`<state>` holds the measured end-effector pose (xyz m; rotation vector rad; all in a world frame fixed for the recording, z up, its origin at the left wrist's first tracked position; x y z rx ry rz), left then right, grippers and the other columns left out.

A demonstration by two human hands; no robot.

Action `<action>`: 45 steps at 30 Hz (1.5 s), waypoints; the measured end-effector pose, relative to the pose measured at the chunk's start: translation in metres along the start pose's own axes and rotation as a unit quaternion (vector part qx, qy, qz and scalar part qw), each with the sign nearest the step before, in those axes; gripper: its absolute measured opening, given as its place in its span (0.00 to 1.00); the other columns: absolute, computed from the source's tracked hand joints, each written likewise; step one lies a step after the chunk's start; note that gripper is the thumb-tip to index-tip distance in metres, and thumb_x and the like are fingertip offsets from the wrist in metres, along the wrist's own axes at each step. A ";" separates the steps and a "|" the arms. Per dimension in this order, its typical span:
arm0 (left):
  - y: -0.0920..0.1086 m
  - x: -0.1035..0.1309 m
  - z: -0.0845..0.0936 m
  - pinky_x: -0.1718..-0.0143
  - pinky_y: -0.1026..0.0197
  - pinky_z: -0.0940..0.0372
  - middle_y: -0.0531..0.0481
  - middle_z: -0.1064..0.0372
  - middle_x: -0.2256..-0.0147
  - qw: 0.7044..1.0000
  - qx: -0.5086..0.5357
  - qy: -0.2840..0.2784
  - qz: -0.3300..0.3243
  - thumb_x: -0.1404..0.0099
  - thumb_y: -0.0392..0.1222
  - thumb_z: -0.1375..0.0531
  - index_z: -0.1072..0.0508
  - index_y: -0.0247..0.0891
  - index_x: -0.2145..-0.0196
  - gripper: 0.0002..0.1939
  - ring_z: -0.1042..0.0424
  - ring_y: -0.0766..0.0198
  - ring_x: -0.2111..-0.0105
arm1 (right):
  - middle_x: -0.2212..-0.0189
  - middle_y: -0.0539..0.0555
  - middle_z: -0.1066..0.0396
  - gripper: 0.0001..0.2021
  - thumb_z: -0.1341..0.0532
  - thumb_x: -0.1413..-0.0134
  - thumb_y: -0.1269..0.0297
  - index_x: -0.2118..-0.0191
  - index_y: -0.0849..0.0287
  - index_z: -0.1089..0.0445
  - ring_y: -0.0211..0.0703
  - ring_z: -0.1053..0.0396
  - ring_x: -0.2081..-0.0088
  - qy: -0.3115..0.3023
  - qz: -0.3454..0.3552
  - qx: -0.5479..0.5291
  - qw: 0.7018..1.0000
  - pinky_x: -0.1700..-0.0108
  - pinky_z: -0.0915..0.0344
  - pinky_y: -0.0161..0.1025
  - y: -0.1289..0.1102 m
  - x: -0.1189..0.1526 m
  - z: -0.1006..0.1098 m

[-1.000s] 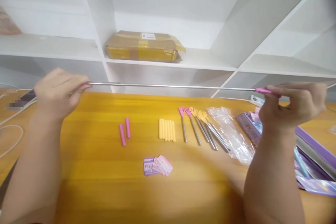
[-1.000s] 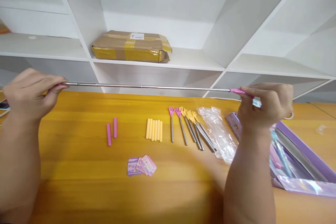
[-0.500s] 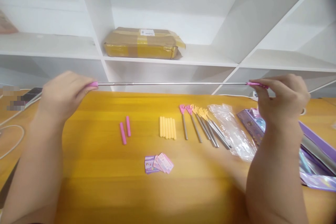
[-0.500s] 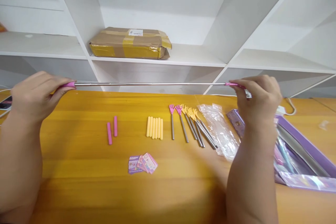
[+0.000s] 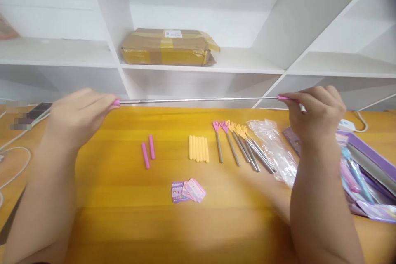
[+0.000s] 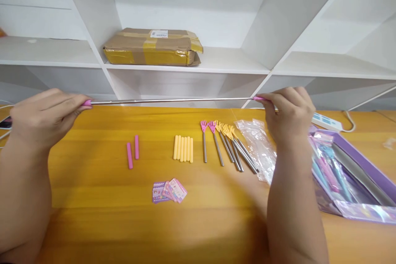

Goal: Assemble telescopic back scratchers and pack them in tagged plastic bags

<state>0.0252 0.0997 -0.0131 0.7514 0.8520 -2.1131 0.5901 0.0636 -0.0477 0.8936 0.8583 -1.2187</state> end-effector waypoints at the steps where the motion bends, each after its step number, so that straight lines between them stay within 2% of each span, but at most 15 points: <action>1: 0.014 -0.001 -0.003 0.61 0.59 0.33 0.56 0.19 0.58 1.000 0.001 -0.009 -0.004 0.19 0.41 0.47 0.21 0.47 0.49 0.14 0.26 0.65 0.62 | 0.70 0.56 0.24 0.14 0.36 0.30 0.53 0.62 0.54 0.17 0.45 0.37 0.67 0.008 0.026 -0.019 0.999 0.62 0.40 0.44 -0.020 -0.002 0.001; 2: 0.033 -0.002 -0.007 0.61 0.59 0.33 0.56 0.20 0.59 1.000 -0.001 -0.003 -0.014 0.19 0.40 0.47 0.22 0.46 0.48 0.14 0.26 0.65 0.62 | 0.69 0.55 0.25 0.12 0.36 0.29 0.56 0.61 0.54 0.18 0.45 0.37 0.67 0.020 0.057 -0.046 0.997 0.62 0.40 0.45 -0.045 -0.002 0.001; 4: 0.078 -0.006 -0.016 0.63 0.60 0.33 0.53 0.20 0.61 0.998 0.009 0.026 -0.057 0.21 0.35 0.45 0.23 0.41 0.48 0.12 0.26 0.64 0.64 | 0.64 0.56 0.23 0.11 0.42 0.25 0.67 0.54 0.53 0.20 0.46 0.34 0.63 0.000 0.109 -0.107 0.988 0.59 0.39 0.45 -0.105 0.000 -0.003; 5: 0.102 -0.007 -0.022 0.65 0.59 0.33 0.52 0.20 0.62 0.995 0.028 0.021 -0.090 0.23 0.34 0.44 0.23 0.39 0.50 0.10 0.27 0.63 0.66 | 0.66 0.54 0.24 0.13 0.43 0.25 0.72 0.55 0.53 0.21 0.44 0.35 0.64 0.015 0.139 -0.153 0.978 0.61 0.41 0.44 -0.136 0.004 -0.004; 6: 0.120 -0.008 -0.027 0.69 0.59 0.35 0.50 0.21 0.65 0.996 0.031 0.010 -0.083 0.24 0.31 0.44 0.23 0.37 0.52 0.11 0.29 0.63 0.70 | 0.65 0.53 0.23 0.15 0.46 0.25 0.75 0.54 0.54 0.22 0.43 0.35 0.65 0.008 0.135 -0.163 0.977 0.62 0.42 0.44 -0.163 0.007 -0.007; 8: 0.144 -0.009 -0.033 0.72 0.58 0.37 0.49 0.26 0.71 0.997 0.046 -0.020 -0.061 0.24 0.29 0.48 0.24 0.33 0.54 0.12 0.32 0.62 0.73 | 0.65 0.53 0.24 0.11 0.42 0.28 0.77 0.52 0.57 0.24 0.43 0.35 0.65 -0.017 0.144 -0.171 0.975 0.63 0.44 0.43 -0.202 0.015 -0.015; 10: 0.151 -0.010 -0.035 0.72 0.58 0.37 0.49 0.27 0.72 0.992 0.080 -0.067 -0.069 0.25 0.26 0.52 0.25 0.33 0.55 0.16 0.34 0.62 0.73 | 0.68 0.53 0.25 0.09 0.40 0.28 0.77 0.51 0.60 0.25 0.43 0.37 0.65 -0.047 0.158 -0.175 0.971 0.64 0.46 0.43 -0.218 0.020 -0.020; 15: 0.138 -0.012 -0.030 0.72 0.58 0.38 0.52 0.30 0.75 0.982 0.138 -0.111 -0.069 0.25 0.27 0.50 0.26 0.36 0.54 0.14 0.36 0.62 0.75 | 0.69 0.52 0.28 0.08 0.41 0.27 0.74 0.52 0.59 0.25 0.43 0.39 0.66 -0.072 0.164 -0.178 0.967 0.64 0.48 0.43 -0.207 0.020 -0.022; 19: 0.138 -0.014 -0.029 0.73 0.57 0.41 0.53 0.32 0.76 0.981 0.158 -0.100 -0.059 0.25 0.27 0.48 0.25 0.36 0.57 0.13 0.37 0.62 0.76 | 0.70 0.52 0.29 0.06 0.40 0.26 0.73 0.54 0.59 0.25 0.42 0.41 0.66 -0.087 0.180 -0.182 0.963 0.64 0.47 0.42 -0.205 0.018 -0.019; 24: 0.141 -0.013 -0.027 0.74 0.57 0.42 0.54 0.32 0.76 0.985 0.126 -0.080 -0.085 0.25 0.29 0.46 0.24 0.35 0.58 0.11 0.38 0.62 0.77 | 0.70 0.52 0.29 0.06 0.40 0.25 0.71 0.54 0.58 0.25 0.42 0.41 0.67 -0.104 0.194 -0.191 0.957 0.64 0.46 0.42 -0.206 0.014 -0.014; 30: 0.142 -0.014 -0.021 0.75 0.57 0.42 0.54 0.32 0.76 0.988 0.106 -0.058 -0.099 0.26 0.28 0.45 0.24 0.35 0.59 0.10 0.37 0.63 0.77 | 0.70 0.52 0.28 0.05 0.40 0.27 0.73 0.55 0.61 0.25 0.41 0.42 0.68 -0.104 0.206 -0.207 0.951 0.65 0.46 0.42 -0.204 0.010 -0.004; 37: 0.141 -0.014 -0.019 0.75 0.57 0.42 0.54 0.31 0.76 0.985 0.130 -0.088 -0.075 0.23 0.31 0.47 0.25 0.39 0.60 0.12 0.36 0.63 0.77 | 0.71 0.51 0.29 0.06 0.39 0.27 0.71 0.57 0.58 0.24 0.40 0.41 0.69 -0.109 0.207 -0.192 0.953 0.65 0.47 0.43 -0.202 0.009 0.001; 40: 0.139 -0.012 -0.019 0.74 0.58 0.39 0.53 0.27 0.73 0.983 0.144 -0.094 -0.071 0.25 0.29 0.47 0.24 0.40 0.54 0.13 0.33 0.63 0.76 | 0.72 0.50 0.29 0.05 0.38 0.26 0.69 0.55 0.56 0.24 0.40 0.40 0.69 -0.122 0.207 -0.193 0.951 0.65 0.48 0.43 -0.200 0.010 0.000; 43: 0.138 -0.009 -0.021 0.73 0.59 0.37 0.53 0.23 0.68 0.983 0.146 -0.085 -0.074 0.31 0.23 0.50 0.29 0.42 0.41 0.26 0.30 0.64 0.75 | 0.70 0.50 0.27 0.03 0.36 0.28 0.68 0.54 0.55 0.24 0.40 0.38 0.68 -0.117 0.203 -0.198 0.952 0.65 0.48 0.43 -0.196 0.011 -0.002; 45: 0.137 -0.007 -0.022 0.73 0.60 0.36 0.53 0.21 0.66 0.984 0.138 -0.077 -0.085 0.34 0.20 0.50 0.31 0.42 0.39 0.31 0.30 0.64 0.75 | 0.70 0.49 0.27 0.02 0.35 0.29 0.67 0.55 0.55 0.24 0.40 0.36 0.68 -0.108 0.197 -0.201 0.953 0.65 0.47 0.43 -0.193 0.010 -0.002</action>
Point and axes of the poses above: each hand's wrist, its own x-axis away from the middle knuckle, its own z-axis out of the back of the hand, y = z × x, the point moved 3 cm from there along -x, towards the middle knuckle
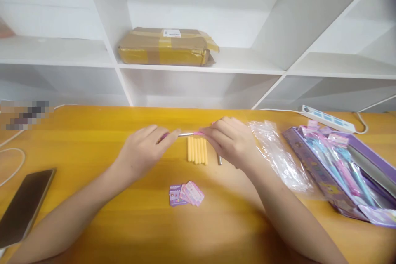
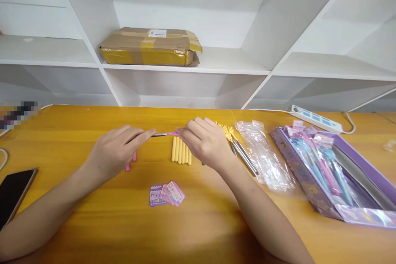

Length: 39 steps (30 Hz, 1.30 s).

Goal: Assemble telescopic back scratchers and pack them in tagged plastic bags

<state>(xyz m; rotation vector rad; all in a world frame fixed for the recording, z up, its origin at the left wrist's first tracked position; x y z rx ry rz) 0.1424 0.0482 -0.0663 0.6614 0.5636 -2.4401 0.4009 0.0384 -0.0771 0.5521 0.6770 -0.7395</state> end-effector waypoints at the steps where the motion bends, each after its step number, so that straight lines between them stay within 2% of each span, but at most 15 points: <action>1: 0.000 0.001 0.000 0.73 0.59 0.36 0.53 0.21 0.65 1.000 -0.005 0.006 -0.006 0.35 0.20 0.50 0.31 0.41 0.40 0.31 0.30 0.64 0.75 | 0.70 0.49 0.27 0.02 0.35 0.29 0.67 0.56 0.55 0.24 0.40 0.36 0.68 0.004 -0.002 0.000 1.000 0.65 0.47 0.43 0.001 0.000 0.001; 9: 0.009 0.000 -0.003 0.77 0.61 0.38 0.54 0.19 0.63 1.000 0.000 0.013 -0.016 0.34 0.19 0.51 0.30 0.41 0.39 0.31 0.28 0.67 0.76 | 0.69 0.49 0.26 0.07 0.40 0.25 0.66 0.56 0.52 0.24 0.39 0.34 0.67 -0.004 0.001 -0.001 1.000 0.60 0.43 0.42 0.001 -0.008 0.014; 12: -0.006 0.001 0.005 0.74 0.59 0.36 0.54 0.18 0.61 0.999 -0.025 0.030 -0.033 0.29 0.24 0.46 0.28 0.40 0.41 0.24 0.24 0.65 0.71 | 0.68 0.48 0.24 0.08 0.39 0.27 0.67 0.56 0.49 0.22 0.40 0.32 0.67 -0.005 -0.008 -0.002 1.000 0.58 0.40 0.42 0.020 -0.002 0.017; 14: -0.038 0.008 0.017 0.67 0.59 0.33 0.54 0.17 0.55 0.996 -0.066 0.048 -0.035 0.27 0.28 0.43 0.28 0.43 0.40 0.21 0.22 0.62 0.62 | 0.70 0.49 0.23 0.06 0.34 0.31 0.66 0.58 0.47 0.20 0.41 0.31 0.68 0.030 -0.019 0.013 0.999 0.60 0.40 0.42 0.054 0.013 0.028; 16: -0.086 0.021 0.031 0.61 0.59 0.34 0.54 0.17 0.54 0.990 -0.125 0.061 0.016 0.26 0.30 0.43 0.25 0.46 0.42 0.20 0.23 0.61 0.58 | 0.73 0.51 0.25 0.05 0.32 0.34 0.60 0.63 0.48 0.18 0.42 0.32 0.69 0.104 -0.082 0.070 0.989 0.62 0.40 0.43 0.105 0.036 0.047; 17: -0.111 0.029 0.038 0.63 0.60 0.36 0.55 0.18 0.58 0.983 -0.159 0.063 0.059 0.24 0.34 0.44 0.22 0.48 0.46 0.16 0.25 0.62 0.61 | 0.75 0.52 0.26 0.09 0.31 0.36 0.55 0.67 0.50 0.19 0.43 0.33 0.71 0.152 -0.128 0.112 0.974 0.62 0.41 0.44 0.133 0.049 0.059; 18: -0.135 0.038 0.045 0.65 0.61 0.39 0.55 0.19 0.64 0.973 -0.185 0.086 0.112 0.23 0.39 0.42 0.20 0.47 0.52 0.11 0.27 0.62 0.64 | 0.77 0.53 0.29 0.14 0.30 0.39 0.50 0.71 0.52 0.20 0.43 0.36 0.74 0.195 -0.204 0.172 0.944 0.63 0.42 0.45 0.160 0.064 0.071; 19: -0.155 0.045 0.049 0.65 0.62 0.39 0.55 0.20 0.67 0.967 -0.190 0.090 0.145 0.23 0.43 0.41 0.19 0.46 0.55 0.09 0.28 0.63 0.65 | 0.80 0.53 0.32 0.18 0.30 0.40 0.47 0.75 0.53 0.22 0.43 0.41 0.76 0.214 -0.278 0.229 0.908 0.64 0.45 0.46 0.183 0.077 0.082; 20: -0.169 0.051 0.051 0.65 0.63 0.40 0.55 0.21 0.68 0.965 -0.188 0.096 0.157 0.23 0.45 0.41 0.19 0.45 0.57 0.09 0.29 0.63 0.66 | 0.81 0.53 0.33 0.18 0.30 0.41 0.49 0.76 0.53 0.22 0.43 0.42 0.76 0.193 -0.328 0.248 0.891 0.64 0.45 0.46 0.202 0.088 0.089; 21: -0.177 0.054 0.050 0.64 0.63 0.38 0.55 0.20 0.67 0.969 -0.180 0.078 0.154 0.23 0.46 0.41 0.19 0.46 0.57 0.10 0.28 0.64 0.65 | 0.81 0.53 0.33 0.16 0.29 0.41 0.52 0.77 0.53 0.22 0.43 0.41 0.76 0.179 -0.356 0.256 0.881 0.64 0.45 0.45 0.215 0.096 0.094; 23: -0.180 0.056 0.047 0.64 0.64 0.37 0.55 0.20 0.66 0.975 -0.173 0.066 0.125 0.23 0.46 0.41 0.19 0.46 0.55 0.10 0.27 0.64 0.65 | 0.80 0.53 0.32 0.14 0.28 0.43 0.57 0.78 0.53 0.22 0.43 0.39 0.75 0.162 -0.367 0.258 0.879 0.64 0.44 0.45 0.226 0.104 0.099; 26: -0.168 0.052 0.046 0.64 0.64 0.36 0.56 0.20 0.66 0.976 -0.179 0.075 0.101 0.22 0.44 0.42 0.20 0.47 0.54 0.09 0.26 0.65 0.65 | 0.81 0.52 0.32 0.13 0.27 0.44 0.58 0.78 0.53 0.22 0.44 0.38 0.74 0.179 -0.347 0.257 0.884 0.63 0.42 0.44 0.223 0.105 0.097; 32: -0.153 0.045 0.053 0.64 0.62 0.36 0.56 0.19 0.65 0.978 -0.171 0.054 0.109 0.23 0.45 0.41 0.20 0.47 0.53 0.09 0.26 0.63 0.65 | 0.80 0.53 0.35 0.13 0.27 0.45 0.56 0.76 0.55 0.21 0.43 0.41 0.74 0.174 -0.393 0.251 0.867 0.63 0.44 0.46 0.233 0.111 0.086; 36: -0.140 0.038 0.059 0.61 0.61 0.35 0.55 0.20 0.64 0.978 -0.178 0.064 0.090 0.22 0.44 0.43 0.20 0.48 0.52 0.10 0.28 0.62 0.64 | 0.80 0.53 0.33 0.11 0.26 0.46 0.59 0.76 0.55 0.20 0.44 0.38 0.74 0.185 -0.382 0.257 0.868 0.63 0.43 0.45 0.244 0.121 0.090; 39: -0.133 0.034 0.062 0.62 0.59 0.36 0.53 0.21 0.66 0.972 -0.194 0.055 0.123 0.21 0.47 0.46 0.21 0.47 0.52 0.13 0.28 0.59 0.65 | 0.79 0.53 0.32 0.09 0.24 0.48 0.59 0.74 0.54 0.19 0.45 0.36 0.73 0.190 -0.361 0.264 0.874 0.63 0.41 0.44 0.246 0.125 0.095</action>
Point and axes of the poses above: each hand's wrist, its own x-axis away from the middle knuckle, its own z-axis out of the back of the hand, y = z × x, the point moved 3 cm from there along -x, towards the middle knuckle
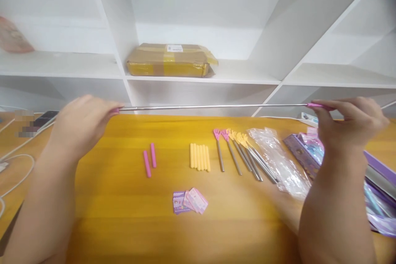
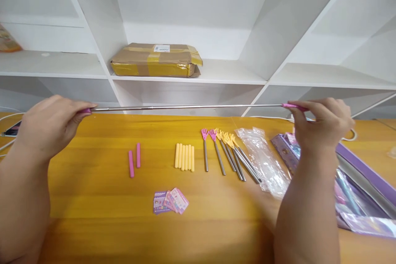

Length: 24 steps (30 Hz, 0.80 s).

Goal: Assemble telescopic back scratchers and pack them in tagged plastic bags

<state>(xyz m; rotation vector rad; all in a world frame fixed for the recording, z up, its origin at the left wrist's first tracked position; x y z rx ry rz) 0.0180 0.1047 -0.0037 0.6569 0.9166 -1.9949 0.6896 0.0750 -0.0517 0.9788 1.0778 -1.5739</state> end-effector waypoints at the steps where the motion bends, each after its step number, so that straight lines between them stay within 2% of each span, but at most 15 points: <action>1: 0.001 0.000 0.001 0.63 0.59 0.36 0.52 0.22 0.67 1.000 -0.005 -0.006 0.010 0.20 0.49 0.46 0.21 0.45 0.53 0.14 0.29 0.59 0.65 | 0.79 0.53 0.31 0.08 0.24 0.49 0.60 0.74 0.54 0.19 0.45 0.36 0.73 0.001 0.007 0.000 1.000 0.63 0.41 0.44 0.000 0.000 0.001; 4: 0.001 0.001 0.000 0.63 0.59 0.36 0.51 0.22 0.66 1.000 -0.002 -0.013 0.014 0.20 0.53 0.48 0.23 0.43 0.55 0.17 0.28 0.59 0.65 | 0.77 0.55 0.28 0.07 0.24 0.48 0.60 0.72 0.54 0.18 0.47 0.35 0.71 -0.014 0.023 0.012 1.000 0.62 0.41 0.45 -0.003 0.002 0.003; 8: -0.001 0.003 -0.003 0.62 0.59 0.35 0.52 0.21 0.65 1.000 -0.011 -0.004 0.000 0.19 0.52 0.47 0.23 0.43 0.56 0.16 0.27 0.60 0.64 | 0.73 0.57 0.24 0.06 0.26 0.46 0.60 0.69 0.54 0.17 0.48 0.32 0.69 -0.042 0.037 0.024 0.998 0.62 0.41 0.44 -0.011 0.005 0.003; 15: 0.009 0.004 0.001 0.59 0.58 0.30 0.53 0.17 0.61 0.999 0.009 0.020 -0.034 0.21 0.45 0.42 0.24 0.43 0.53 0.08 0.23 0.60 0.61 | 0.72 0.58 0.25 0.11 0.29 0.43 0.53 0.67 0.54 0.17 0.49 0.34 0.68 -0.057 0.038 0.016 0.998 0.62 0.41 0.45 -0.010 0.006 0.005; 20: 0.011 0.003 0.001 0.59 0.59 0.30 0.54 0.17 0.62 0.999 0.009 0.023 -0.026 0.21 0.44 0.42 0.24 0.43 0.54 0.08 0.24 0.61 0.62 | 0.74 0.58 0.25 0.16 0.28 0.44 0.48 0.68 0.57 0.16 0.47 0.35 0.71 -0.021 0.077 0.004 0.997 0.65 0.41 0.44 -0.008 0.002 0.012; 24: 0.007 0.003 0.002 0.59 0.58 0.33 0.54 0.17 0.60 1.000 -0.003 0.018 0.012 0.21 0.47 0.43 0.22 0.43 0.54 0.11 0.24 0.60 0.61 | 0.74 0.57 0.24 0.17 0.31 0.42 0.46 0.68 0.55 0.16 0.46 0.34 0.71 -0.001 0.108 0.008 0.994 0.66 0.41 0.43 -0.015 0.001 0.020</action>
Point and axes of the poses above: each hand's wrist, its own x-axis away from the middle knuckle, its own z-axis out of the back of the hand, y = z × x, the point moved 3 cm from there along -x, towards the middle knuckle
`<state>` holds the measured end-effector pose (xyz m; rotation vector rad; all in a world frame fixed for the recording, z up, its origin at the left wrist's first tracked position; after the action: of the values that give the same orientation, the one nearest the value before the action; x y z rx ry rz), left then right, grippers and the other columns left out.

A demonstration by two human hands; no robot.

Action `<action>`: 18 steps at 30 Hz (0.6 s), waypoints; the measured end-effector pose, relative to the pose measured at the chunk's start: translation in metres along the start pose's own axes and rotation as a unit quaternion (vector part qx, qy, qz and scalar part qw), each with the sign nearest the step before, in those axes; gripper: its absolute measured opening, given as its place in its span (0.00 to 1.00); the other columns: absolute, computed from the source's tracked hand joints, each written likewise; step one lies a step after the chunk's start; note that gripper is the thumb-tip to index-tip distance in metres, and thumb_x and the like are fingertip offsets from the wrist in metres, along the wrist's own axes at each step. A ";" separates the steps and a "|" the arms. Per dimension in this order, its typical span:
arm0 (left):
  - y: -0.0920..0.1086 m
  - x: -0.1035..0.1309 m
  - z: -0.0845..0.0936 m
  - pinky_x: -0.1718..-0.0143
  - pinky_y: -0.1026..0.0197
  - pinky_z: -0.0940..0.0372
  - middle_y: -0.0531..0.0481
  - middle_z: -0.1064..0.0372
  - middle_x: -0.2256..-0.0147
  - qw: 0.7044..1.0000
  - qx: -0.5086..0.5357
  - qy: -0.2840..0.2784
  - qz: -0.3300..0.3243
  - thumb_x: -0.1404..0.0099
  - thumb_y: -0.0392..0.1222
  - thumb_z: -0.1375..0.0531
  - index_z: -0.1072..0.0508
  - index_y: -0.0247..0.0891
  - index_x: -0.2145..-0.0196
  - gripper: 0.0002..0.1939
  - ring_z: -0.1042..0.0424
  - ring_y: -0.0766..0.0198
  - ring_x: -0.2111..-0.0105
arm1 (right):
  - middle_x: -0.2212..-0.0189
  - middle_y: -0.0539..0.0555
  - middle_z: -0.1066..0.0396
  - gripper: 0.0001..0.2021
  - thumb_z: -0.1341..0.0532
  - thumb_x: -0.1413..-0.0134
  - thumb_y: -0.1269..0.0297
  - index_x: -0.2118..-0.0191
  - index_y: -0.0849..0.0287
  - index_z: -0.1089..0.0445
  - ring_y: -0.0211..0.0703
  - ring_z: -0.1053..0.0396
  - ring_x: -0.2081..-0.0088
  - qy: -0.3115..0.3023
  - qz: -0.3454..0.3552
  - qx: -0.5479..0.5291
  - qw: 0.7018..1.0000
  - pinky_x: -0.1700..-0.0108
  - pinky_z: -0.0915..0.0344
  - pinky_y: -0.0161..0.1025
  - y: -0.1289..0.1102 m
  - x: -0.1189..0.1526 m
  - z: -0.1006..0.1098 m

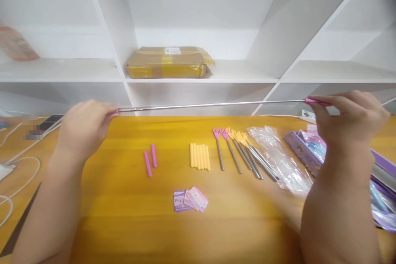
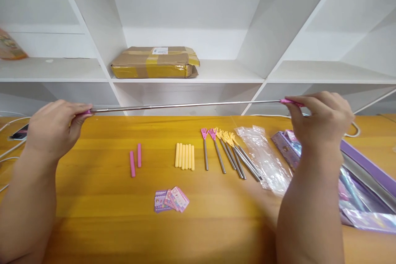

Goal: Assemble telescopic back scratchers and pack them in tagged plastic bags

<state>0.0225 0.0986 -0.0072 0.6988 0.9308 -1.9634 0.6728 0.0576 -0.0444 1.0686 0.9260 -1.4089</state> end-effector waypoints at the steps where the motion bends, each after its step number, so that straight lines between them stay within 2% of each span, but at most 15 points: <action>1: -0.002 0.001 0.000 0.58 0.58 0.33 0.52 0.17 0.60 1.000 0.002 -0.015 0.014 0.20 0.47 0.45 0.22 0.43 0.54 0.13 0.24 0.60 0.60 | 0.74 0.56 0.24 0.18 0.32 0.41 0.45 0.67 0.55 0.16 0.46 0.34 0.71 -0.002 0.008 0.000 1.000 0.65 0.41 0.43 -0.001 0.000 0.002; 3: -0.007 0.003 0.000 0.57 0.58 0.32 0.51 0.17 0.59 0.998 0.009 -0.044 0.036 0.19 0.48 0.47 0.21 0.43 0.52 0.16 0.24 0.59 0.59 | 0.73 0.56 0.23 0.19 0.35 0.39 0.44 0.66 0.54 0.16 0.46 0.35 0.70 -0.008 0.020 0.003 1.000 0.65 0.42 0.42 -0.002 -0.001 0.004; 6: -0.013 0.005 0.000 0.56 0.56 0.30 0.51 0.18 0.59 0.997 0.022 -0.050 0.045 0.19 0.49 0.48 0.20 0.42 0.51 0.17 0.22 0.59 0.58 | 0.74 0.56 0.24 0.21 0.37 0.36 0.43 0.69 0.54 0.17 0.45 0.37 0.71 -0.022 0.015 0.018 0.999 0.66 0.45 0.42 -0.008 -0.006 0.004; 8: -0.003 0.004 -0.001 0.56 0.55 0.29 0.50 0.18 0.58 0.998 0.035 -0.045 0.035 0.19 0.48 0.47 0.21 0.39 0.50 0.17 0.21 0.57 0.57 | 0.74 0.56 0.25 0.24 0.38 0.35 0.42 0.70 0.55 0.18 0.44 0.37 0.71 -0.020 0.013 0.016 1.000 0.65 0.45 0.43 -0.031 -0.010 0.003; 10: 0.026 0.000 -0.002 0.57 0.55 0.28 0.48 0.18 0.58 0.998 0.059 -0.031 -0.006 0.20 0.44 0.46 0.22 0.38 0.50 0.14 0.20 0.56 0.57 | 0.75 0.56 0.25 0.25 0.40 0.31 0.43 0.71 0.56 0.18 0.43 0.37 0.71 -0.009 0.046 -0.026 0.999 0.65 0.44 0.43 -0.079 -0.009 0.006; 12: 0.071 -0.007 -0.003 0.58 0.57 0.28 0.47 0.18 0.58 0.989 0.111 -0.013 -0.095 0.21 0.37 0.45 0.23 0.39 0.49 0.11 0.20 0.58 0.58 | 0.77 0.55 0.28 0.27 0.43 0.26 0.47 0.73 0.56 0.18 0.42 0.39 0.73 -0.023 0.108 -0.095 0.989 0.66 0.43 0.41 -0.147 0.000 0.011; 13: 0.092 -0.011 -0.003 0.60 0.57 0.28 0.46 0.18 0.59 0.984 0.133 0.001 -0.120 0.21 0.34 0.46 0.23 0.37 0.49 0.12 0.20 0.58 0.59 | 0.78 0.53 0.29 0.27 0.45 0.24 0.50 0.73 0.55 0.19 0.41 0.41 0.73 -0.037 0.136 -0.123 0.982 0.68 0.43 0.40 -0.183 0.006 0.015; 14: 0.111 -0.014 -0.005 0.63 0.57 0.29 0.46 0.19 0.63 0.983 0.134 -0.015 -0.128 0.22 0.32 0.48 0.23 0.36 0.51 0.13 0.21 0.58 0.63 | 0.78 0.52 0.30 0.26 0.45 0.24 0.52 0.72 0.55 0.19 0.40 0.42 0.73 -0.051 0.160 -0.146 0.975 0.69 0.44 0.40 -0.216 0.014 0.020; 16: 0.134 -0.019 -0.007 0.68 0.56 0.33 0.46 0.23 0.68 0.979 0.145 -0.060 -0.130 0.22 0.31 0.49 0.24 0.35 0.55 0.14 0.24 0.57 0.68 | 0.76 0.50 0.30 0.18 0.40 0.26 0.56 0.67 0.55 0.19 0.39 0.43 0.73 -0.068 0.199 -0.189 0.959 0.69 0.45 0.39 -0.266 0.026 0.031; 18: 0.138 -0.019 -0.007 0.68 0.58 0.33 0.48 0.24 0.68 0.967 0.193 -0.088 -0.139 0.21 0.35 0.47 0.24 0.37 0.53 0.11 0.25 0.59 0.69 | 0.74 0.49 0.28 0.07 0.34 0.30 0.62 0.61 0.55 0.21 0.39 0.41 0.71 -0.066 0.233 -0.235 0.941 0.68 0.47 0.40 -0.289 0.031 0.043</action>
<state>0.1516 0.0604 -0.0454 0.6173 0.5645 -2.4506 0.3805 0.0385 -0.0689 0.7524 0.7904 -0.7998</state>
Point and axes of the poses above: each hand's wrist, its own x-axis away from the middle knuckle, its own z-axis out of the back of the hand, y = z × x, the point moved 3 cm from there along -x, towards the middle knuckle
